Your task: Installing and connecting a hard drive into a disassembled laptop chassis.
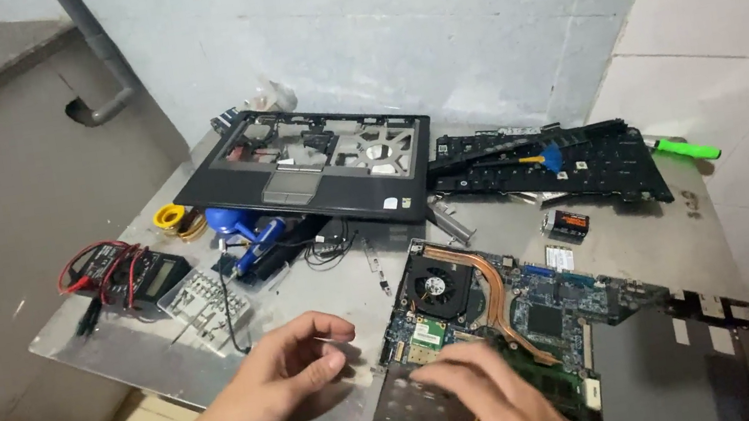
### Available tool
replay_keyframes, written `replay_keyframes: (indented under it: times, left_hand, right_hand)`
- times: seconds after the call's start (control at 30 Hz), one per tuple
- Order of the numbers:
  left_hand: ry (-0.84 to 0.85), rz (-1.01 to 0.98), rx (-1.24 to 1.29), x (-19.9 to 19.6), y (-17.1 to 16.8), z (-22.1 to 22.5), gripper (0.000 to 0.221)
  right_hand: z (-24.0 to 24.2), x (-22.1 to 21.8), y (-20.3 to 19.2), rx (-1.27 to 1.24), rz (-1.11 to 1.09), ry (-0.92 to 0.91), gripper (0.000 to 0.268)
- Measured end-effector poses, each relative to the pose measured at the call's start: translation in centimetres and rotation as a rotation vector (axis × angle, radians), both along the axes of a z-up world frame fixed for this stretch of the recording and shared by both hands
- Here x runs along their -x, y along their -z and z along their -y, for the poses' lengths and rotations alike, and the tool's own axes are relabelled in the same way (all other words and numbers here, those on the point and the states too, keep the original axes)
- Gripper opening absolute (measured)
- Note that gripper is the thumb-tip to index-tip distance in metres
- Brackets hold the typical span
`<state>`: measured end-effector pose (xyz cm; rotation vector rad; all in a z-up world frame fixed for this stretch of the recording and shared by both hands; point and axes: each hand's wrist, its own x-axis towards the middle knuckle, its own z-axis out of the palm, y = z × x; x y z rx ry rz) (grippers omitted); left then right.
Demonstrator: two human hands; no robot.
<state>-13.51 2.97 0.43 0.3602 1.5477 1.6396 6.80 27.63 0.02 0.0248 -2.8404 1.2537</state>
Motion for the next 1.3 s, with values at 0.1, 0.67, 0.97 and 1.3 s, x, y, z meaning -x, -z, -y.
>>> replay_keyframes:
  times: [0.1,0.67,0.97,1.3]
  left_hand:
    - [0.143,-0.508,0.118,-1.3,-1.9,-0.2,0.035]
    - [1.203,-1.466,0.637,-5.9,-8.8,-8.9,0.069]
    - [1.211,-1.274,0.678,-5.9,-11.5,-10.3,0.094]
    - [0.818,-0.986,0.318,-1.7,-8.7,-5.2,0.060]
  right_hand:
    - [-0.5,-1.4,-0.9,-0.024,0.113,0.118,0.102]
    - [-6.2,-4.5,4.2,0.100,-0.064,-0.061,0.076]
    - [-6.9,-3.3,6.4,0.288,-0.255,-0.109,0.065]
    - [-6.8,-3.3,5.7,0.285,-0.407,-0.183,0.065]
